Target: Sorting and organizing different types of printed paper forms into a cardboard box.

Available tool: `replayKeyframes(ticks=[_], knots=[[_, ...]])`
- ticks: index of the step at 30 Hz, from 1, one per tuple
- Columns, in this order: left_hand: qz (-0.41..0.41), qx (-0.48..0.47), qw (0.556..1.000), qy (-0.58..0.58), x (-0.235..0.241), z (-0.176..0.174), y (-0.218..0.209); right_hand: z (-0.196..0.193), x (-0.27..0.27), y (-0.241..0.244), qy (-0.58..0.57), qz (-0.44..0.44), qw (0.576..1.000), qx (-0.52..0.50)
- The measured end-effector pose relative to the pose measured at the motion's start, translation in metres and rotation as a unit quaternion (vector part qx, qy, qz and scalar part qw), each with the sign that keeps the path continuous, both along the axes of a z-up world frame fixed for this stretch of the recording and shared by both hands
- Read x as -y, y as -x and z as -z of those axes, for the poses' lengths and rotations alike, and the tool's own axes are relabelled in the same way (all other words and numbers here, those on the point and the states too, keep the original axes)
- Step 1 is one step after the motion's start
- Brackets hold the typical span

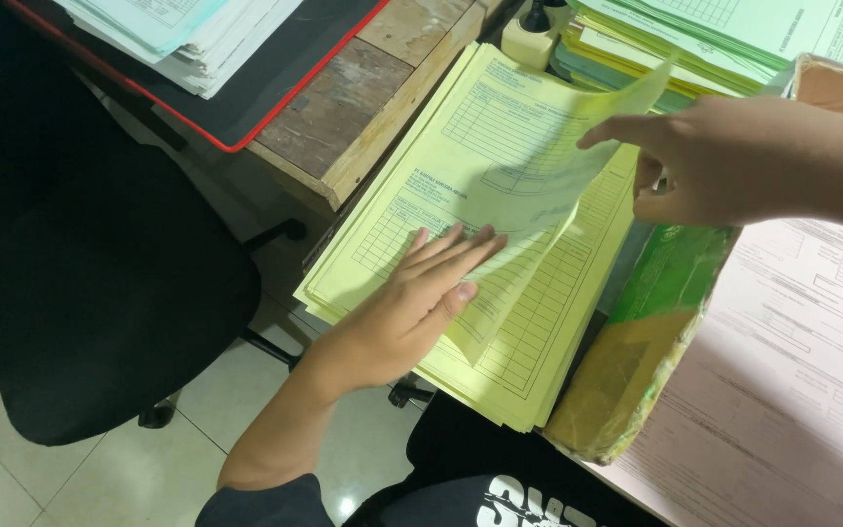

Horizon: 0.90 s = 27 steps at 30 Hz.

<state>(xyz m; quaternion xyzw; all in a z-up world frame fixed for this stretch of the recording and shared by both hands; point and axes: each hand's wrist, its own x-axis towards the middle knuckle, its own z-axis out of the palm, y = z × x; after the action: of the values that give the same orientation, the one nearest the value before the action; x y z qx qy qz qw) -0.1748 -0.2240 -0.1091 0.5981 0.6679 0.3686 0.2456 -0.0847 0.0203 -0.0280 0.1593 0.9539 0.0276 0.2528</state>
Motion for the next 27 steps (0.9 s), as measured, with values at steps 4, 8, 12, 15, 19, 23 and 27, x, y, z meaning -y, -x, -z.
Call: replayKeyframes(ticks=[4,8,12,15,19,23,27], knots=[[0.031,0.045,0.998,0.004,0.007,-0.010,0.005,-0.003,-0.005,0.002,-0.053,-0.030,0.992,-0.110],[0.073,-0.045,0.996,0.029,0.025,-0.014,0.014,0.001,-0.024,-0.002,-0.116,-0.052,0.974,-0.186],[-0.030,-0.252,0.964,-0.075,0.038,-0.002,0.030,0.007,-0.044,-0.014,-0.078,-0.141,0.936,-0.313],[-0.070,-0.282,0.948,-0.130,0.038,-0.010,0.031,0.011,-0.061,-0.034,-0.093,-0.182,0.907,-0.368],[-0.110,-0.345,0.906,-0.220,0.032,-0.012,0.027,0.021,-0.090,-0.065,-0.234,-0.331,0.823,-0.399],[-0.077,-0.398,0.878,-0.255,0.024,-0.019,0.014,0.021,-0.092,-0.109,-0.211,-0.324,0.813,-0.436],[-0.030,-0.401,0.853,-0.331,0.010,-0.042,-0.010,0.033,-0.114,-0.164,-0.205,-0.281,0.831,-0.434]])
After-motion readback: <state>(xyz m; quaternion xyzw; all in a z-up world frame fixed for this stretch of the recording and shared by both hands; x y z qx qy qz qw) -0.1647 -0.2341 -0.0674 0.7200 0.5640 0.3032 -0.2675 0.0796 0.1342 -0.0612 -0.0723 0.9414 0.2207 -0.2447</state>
